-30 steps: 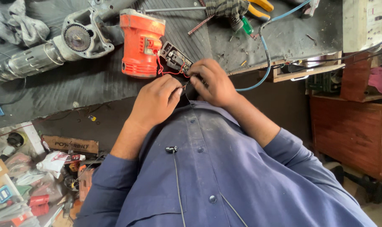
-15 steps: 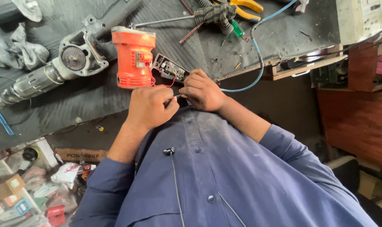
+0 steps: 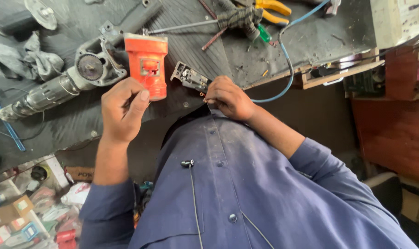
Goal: The person uses pliers to adjust a component on a disassembled orange power tool, then uses a test light to check electrical continuity on the tool's internal wiring. The person manipulates wires and components with both hands while testing connections.
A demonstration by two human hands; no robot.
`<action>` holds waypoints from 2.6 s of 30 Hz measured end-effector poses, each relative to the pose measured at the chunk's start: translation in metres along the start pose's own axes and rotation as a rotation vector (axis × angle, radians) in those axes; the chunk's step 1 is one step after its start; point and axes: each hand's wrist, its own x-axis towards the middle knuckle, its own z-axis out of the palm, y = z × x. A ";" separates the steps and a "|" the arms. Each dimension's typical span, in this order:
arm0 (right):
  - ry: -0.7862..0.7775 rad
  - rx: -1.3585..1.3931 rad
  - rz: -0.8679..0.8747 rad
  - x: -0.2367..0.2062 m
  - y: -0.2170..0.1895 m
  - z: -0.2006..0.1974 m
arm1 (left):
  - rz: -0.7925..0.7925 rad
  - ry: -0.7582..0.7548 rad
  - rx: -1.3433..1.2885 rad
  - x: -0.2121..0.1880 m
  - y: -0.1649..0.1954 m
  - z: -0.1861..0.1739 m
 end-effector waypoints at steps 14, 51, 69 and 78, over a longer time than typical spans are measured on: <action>0.052 -0.264 0.058 -0.013 -0.017 -0.023 | 0.148 -0.021 0.131 -0.027 0.034 0.077; -0.194 -0.306 0.088 -0.003 0.004 -0.020 | -0.100 -0.191 0.513 -0.013 0.047 0.130; -0.044 -0.478 -0.061 -0.007 -0.010 -0.009 | -0.229 -0.404 0.370 -0.015 0.016 0.140; -0.084 -0.502 -0.021 -0.003 -0.005 -0.022 | -0.430 -0.274 -0.457 -0.025 0.004 0.118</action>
